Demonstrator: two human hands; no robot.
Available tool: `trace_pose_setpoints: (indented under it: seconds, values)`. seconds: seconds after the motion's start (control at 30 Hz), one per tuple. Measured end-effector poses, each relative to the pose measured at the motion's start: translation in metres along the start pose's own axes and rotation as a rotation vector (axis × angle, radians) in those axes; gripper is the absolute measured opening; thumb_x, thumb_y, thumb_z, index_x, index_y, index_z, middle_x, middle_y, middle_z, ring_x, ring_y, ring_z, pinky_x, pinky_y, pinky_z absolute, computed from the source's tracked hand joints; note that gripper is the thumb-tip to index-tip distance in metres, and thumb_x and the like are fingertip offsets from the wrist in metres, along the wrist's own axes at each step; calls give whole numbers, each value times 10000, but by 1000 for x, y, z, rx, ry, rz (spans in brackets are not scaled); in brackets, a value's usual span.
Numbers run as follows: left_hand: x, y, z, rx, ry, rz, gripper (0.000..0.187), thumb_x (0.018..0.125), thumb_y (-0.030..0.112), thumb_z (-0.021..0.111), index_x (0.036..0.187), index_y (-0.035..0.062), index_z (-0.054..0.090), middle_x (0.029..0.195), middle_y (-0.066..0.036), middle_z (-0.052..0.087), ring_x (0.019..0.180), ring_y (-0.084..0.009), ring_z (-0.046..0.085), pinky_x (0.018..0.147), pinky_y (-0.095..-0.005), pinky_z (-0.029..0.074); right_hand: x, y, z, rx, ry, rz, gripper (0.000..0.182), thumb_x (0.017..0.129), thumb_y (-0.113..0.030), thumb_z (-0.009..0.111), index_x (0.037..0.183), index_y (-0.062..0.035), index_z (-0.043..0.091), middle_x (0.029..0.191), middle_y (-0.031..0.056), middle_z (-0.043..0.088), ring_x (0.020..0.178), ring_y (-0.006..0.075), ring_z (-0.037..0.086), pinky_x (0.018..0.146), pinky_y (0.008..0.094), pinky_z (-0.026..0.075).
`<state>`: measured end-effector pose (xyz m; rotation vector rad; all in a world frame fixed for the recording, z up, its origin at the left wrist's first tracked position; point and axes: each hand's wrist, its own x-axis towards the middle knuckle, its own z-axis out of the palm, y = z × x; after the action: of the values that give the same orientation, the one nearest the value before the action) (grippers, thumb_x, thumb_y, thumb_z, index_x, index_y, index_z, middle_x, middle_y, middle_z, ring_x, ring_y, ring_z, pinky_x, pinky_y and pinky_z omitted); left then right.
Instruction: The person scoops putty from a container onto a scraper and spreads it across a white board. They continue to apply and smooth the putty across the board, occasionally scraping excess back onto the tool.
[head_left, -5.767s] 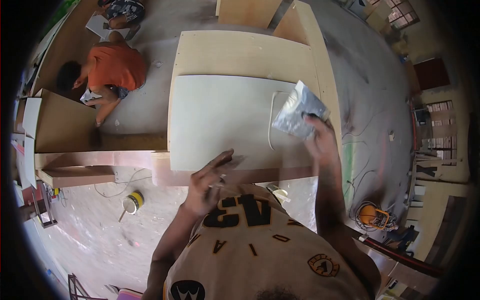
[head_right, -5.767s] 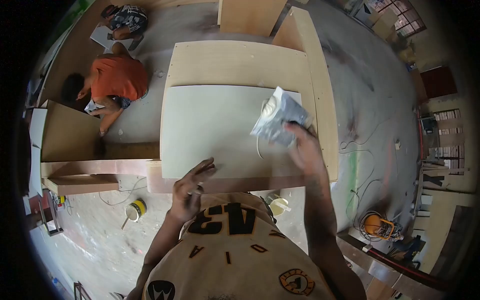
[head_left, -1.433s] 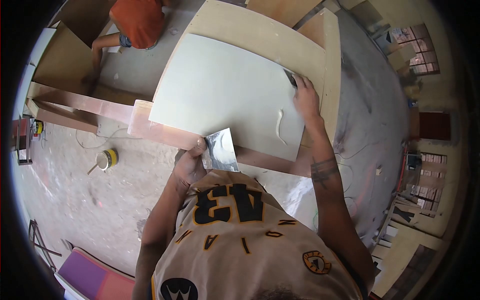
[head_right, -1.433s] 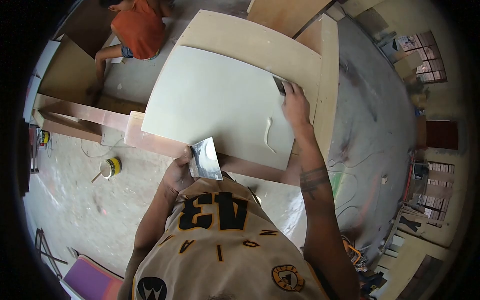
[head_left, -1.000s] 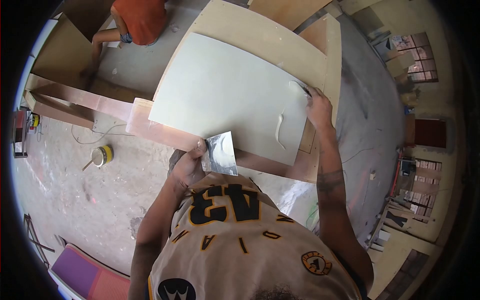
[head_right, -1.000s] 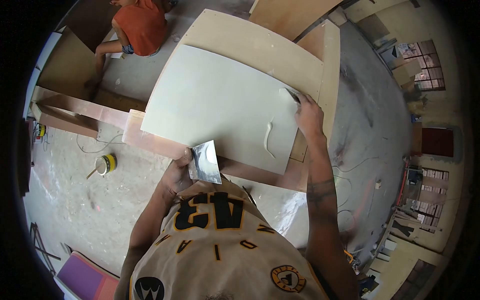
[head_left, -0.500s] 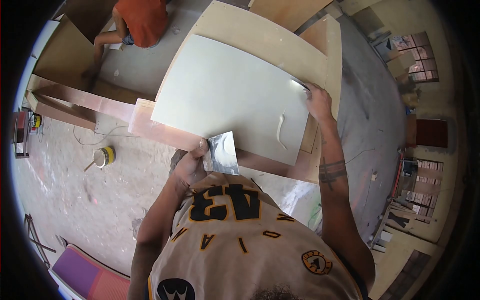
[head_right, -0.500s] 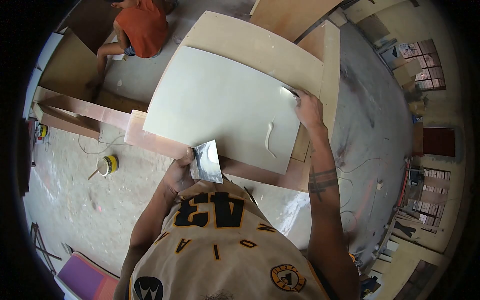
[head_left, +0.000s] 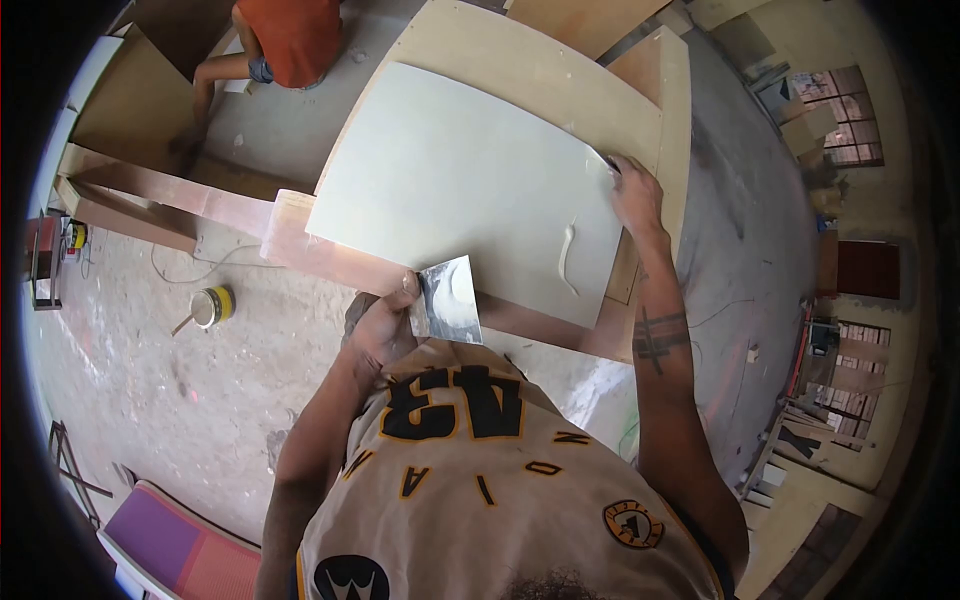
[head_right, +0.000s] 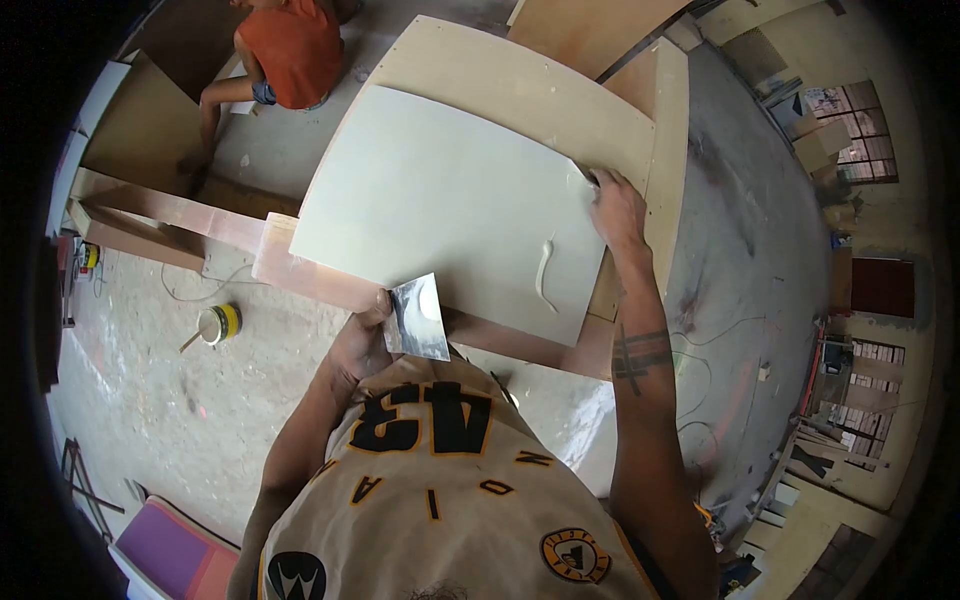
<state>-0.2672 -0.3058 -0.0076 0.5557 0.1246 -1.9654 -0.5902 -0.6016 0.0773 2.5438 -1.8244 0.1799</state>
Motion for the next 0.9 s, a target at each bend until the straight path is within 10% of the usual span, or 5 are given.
trace_pose_setpoints:
  seconds: [0.57, 0.9]
  values:
    - [-1, -3, 17, 89, -64, 82, 644, 957, 455, 695, 1442, 82, 493, 1369, -91, 614, 1262, -258, 609, 1063, -465, 511, -13, -10, -21, 83, -143, -192, 385, 834, -1, 603, 1194, -96, 698, 1186, 120, 702, 1068, 364, 666, 945, 458, 528]
    - [-9, -5, 40, 148, -9, 132, 645, 956, 522, 663, 1388, 63, 528, 1226, -124, 675, 1051, -293, 679, 787, -431, 565, -95, -34, -35, 205, -158, -380, 395, 760, 31, 623, 1132, -74, 703, 1146, 82, 706, 1018, 340, 681, 870, 453, 561]
